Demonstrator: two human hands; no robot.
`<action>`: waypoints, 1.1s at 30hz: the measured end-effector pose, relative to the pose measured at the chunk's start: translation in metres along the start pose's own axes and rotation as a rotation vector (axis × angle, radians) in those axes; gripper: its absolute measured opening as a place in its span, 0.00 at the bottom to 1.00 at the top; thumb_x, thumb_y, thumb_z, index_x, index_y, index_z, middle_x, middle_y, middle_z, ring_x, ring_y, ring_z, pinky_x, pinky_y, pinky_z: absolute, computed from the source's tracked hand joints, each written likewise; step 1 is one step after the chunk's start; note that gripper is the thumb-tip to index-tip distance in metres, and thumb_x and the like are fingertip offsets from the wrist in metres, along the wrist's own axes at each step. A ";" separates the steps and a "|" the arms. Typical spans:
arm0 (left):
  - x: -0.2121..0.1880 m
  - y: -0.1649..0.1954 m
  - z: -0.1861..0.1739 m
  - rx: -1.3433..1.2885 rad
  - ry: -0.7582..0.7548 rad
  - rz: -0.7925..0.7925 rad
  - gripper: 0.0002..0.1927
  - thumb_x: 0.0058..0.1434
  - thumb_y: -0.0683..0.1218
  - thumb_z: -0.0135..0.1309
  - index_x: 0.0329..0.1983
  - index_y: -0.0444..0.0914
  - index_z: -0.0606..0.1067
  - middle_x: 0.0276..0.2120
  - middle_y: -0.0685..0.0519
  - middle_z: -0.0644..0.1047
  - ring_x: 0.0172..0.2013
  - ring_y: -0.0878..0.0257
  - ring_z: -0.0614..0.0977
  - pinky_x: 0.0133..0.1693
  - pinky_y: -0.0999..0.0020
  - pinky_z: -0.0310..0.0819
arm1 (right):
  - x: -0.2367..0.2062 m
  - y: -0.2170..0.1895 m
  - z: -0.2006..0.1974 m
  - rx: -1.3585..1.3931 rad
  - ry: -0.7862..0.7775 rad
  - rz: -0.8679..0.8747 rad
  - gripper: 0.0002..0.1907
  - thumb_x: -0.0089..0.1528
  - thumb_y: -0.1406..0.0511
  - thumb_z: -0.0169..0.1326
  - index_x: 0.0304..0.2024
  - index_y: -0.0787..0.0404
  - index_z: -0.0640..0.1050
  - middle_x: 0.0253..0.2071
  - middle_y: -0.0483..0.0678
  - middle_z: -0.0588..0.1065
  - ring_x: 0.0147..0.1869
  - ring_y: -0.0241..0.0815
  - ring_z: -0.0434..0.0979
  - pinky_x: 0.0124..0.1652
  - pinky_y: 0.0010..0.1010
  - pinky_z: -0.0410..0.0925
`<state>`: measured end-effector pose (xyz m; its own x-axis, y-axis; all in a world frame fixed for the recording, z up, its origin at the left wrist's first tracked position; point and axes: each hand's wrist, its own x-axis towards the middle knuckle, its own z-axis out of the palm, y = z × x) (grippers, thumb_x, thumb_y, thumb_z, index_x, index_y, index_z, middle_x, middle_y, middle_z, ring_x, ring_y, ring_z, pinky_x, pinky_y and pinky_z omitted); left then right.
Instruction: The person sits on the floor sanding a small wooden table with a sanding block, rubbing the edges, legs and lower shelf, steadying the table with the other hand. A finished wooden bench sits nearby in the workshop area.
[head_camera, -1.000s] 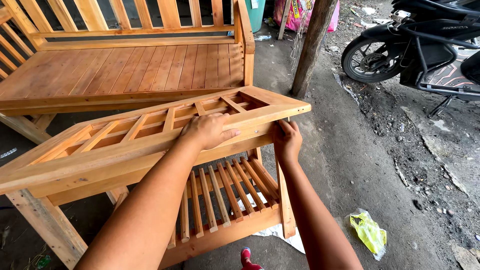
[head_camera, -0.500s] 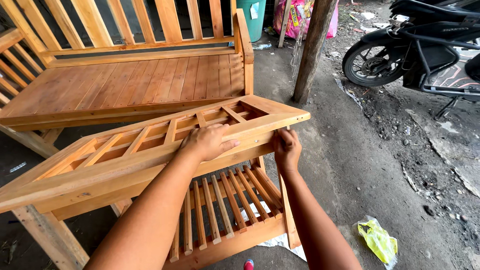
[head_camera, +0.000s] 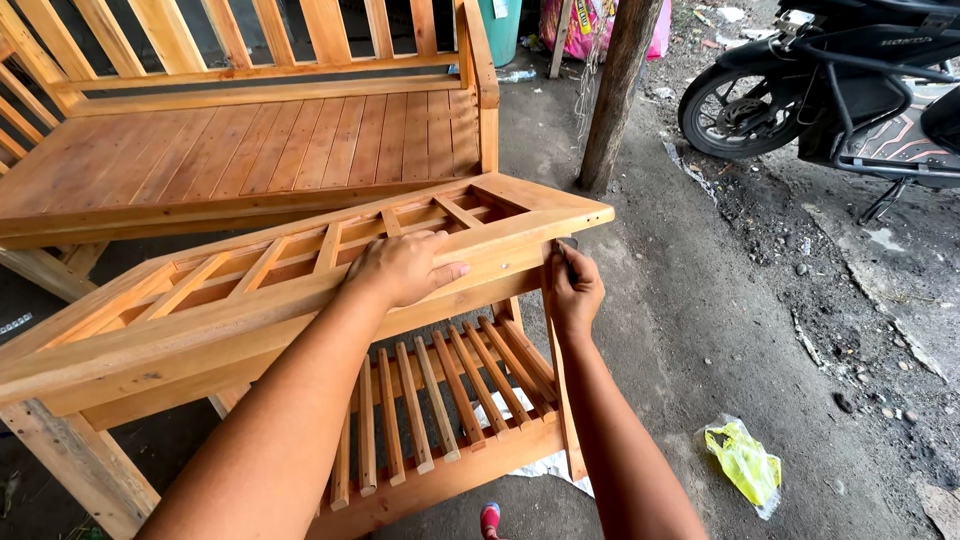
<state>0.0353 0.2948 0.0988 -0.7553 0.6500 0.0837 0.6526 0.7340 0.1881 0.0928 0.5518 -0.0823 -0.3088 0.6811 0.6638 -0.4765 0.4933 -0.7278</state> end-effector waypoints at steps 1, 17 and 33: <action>0.000 0.001 -0.001 0.007 -0.017 -0.007 0.40 0.60 0.74 0.46 0.67 0.47 0.68 0.64 0.52 0.72 0.61 0.49 0.74 0.61 0.45 0.66 | -0.010 -0.002 -0.008 -0.037 -0.003 -0.003 0.07 0.66 0.71 0.59 0.46 0.63 0.82 0.40 0.45 0.80 0.43 0.32 0.77 0.45 0.25 0.71; 0.000 0.004 0.000 -0.011 0.039 0.035 0.39 0.59 0.74 0.48 0.64 0.44 0.70 0.60 0.49 0.74 0.59 0.48 0.75 0.58 0.44 0.68 | -0.037 -0.004 -0.034 0.001 -0.103 -0.040 0.04 0.64 0.73 0.59 0.42 0.66 0.80 0.44 0.45 0.80 0.48 0.32 0.79 0.49 0.25 0.73; 0.003 0.003 0.005 0.002 0.009 0.023 0.39 0.60 0.74 0.47 0.64 0.44 0.71 0.61 0.49 0.74 0.60 0.49 0.76 0.59 0.45 0.68 | -0.051 -0.024 -0.032 0.229 0.314 0.508 0.14 0.63 0.69 0.57 0.50 0.69 0.78 0.40 0.47 0.80 0.40 0.33 0.78 0.41 0.25 0.74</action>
<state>0.0352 0.2997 0.0946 -0.7409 0.6646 0.0966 0.6696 0.7197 0.1838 0.1464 0.5227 -0.1048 -0.3028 0.9429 0.1388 -0.5087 -0.0368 -0.8602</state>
